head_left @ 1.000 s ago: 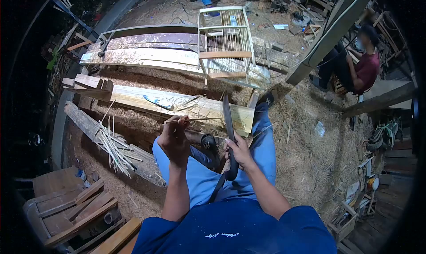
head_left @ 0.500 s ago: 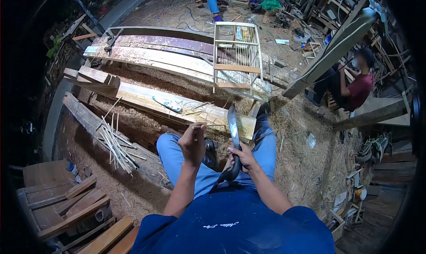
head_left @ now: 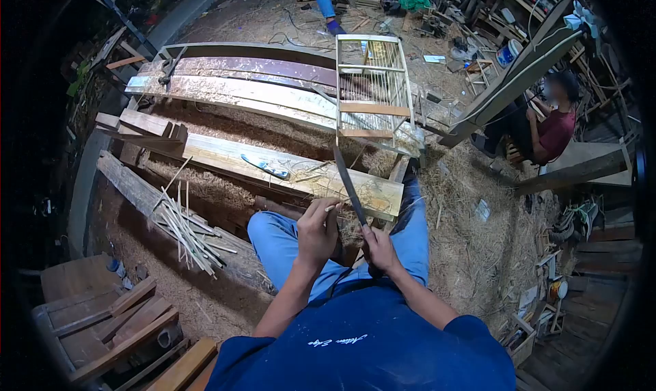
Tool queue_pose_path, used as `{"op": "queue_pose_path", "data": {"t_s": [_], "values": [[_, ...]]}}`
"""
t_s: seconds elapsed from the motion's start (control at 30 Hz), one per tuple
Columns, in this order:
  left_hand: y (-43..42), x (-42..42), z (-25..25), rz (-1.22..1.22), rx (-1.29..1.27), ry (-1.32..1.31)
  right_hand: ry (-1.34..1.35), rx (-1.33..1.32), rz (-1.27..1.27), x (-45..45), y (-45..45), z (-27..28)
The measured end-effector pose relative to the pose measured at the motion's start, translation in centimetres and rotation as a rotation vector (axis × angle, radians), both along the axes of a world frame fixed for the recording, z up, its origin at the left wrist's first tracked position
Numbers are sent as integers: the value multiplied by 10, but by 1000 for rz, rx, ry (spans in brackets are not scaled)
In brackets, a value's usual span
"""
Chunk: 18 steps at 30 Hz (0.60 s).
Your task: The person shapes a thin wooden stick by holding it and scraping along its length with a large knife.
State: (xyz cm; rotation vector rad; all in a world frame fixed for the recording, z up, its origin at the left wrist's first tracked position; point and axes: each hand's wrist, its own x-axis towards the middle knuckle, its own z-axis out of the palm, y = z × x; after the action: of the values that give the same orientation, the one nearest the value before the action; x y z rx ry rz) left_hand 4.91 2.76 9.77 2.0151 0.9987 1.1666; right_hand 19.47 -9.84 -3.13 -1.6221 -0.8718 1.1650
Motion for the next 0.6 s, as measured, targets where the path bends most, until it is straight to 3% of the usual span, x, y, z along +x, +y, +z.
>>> {"op": "queue_pose_path", "data": {"t_s": [0.07, 0.17, 0.2, 0.3, 0.43, 0.5, 0.57, 0.6], "values": [[1, 1, 4, -22, -11, 22, -184, -1, 9, -8, 2, 35], [-1, 3, 7, -19, -122, 32, -228, 116, -37, -16, -6, 37], [-1, 4, 7, -20, -93, 55, -114, -1, 18, -16, -7, 51], [-2, 7, 6, -16, -32, 104, 45, -24, 78, -15, -4, 59], [-7, 14, 2, 50, 51, 112, -29, 86, 62, -10, 7, 60], [-14, 18, 0, 71, 0, 105, 102, 99, 69, -7, 12, 71], [-21, 22, 0, 119, 57, 145, 34, 114, 128, 0, 17, 88], [-24, 24, -1, 126, 38, 136, -189, 121, 134, 1, 18, 75]]}}
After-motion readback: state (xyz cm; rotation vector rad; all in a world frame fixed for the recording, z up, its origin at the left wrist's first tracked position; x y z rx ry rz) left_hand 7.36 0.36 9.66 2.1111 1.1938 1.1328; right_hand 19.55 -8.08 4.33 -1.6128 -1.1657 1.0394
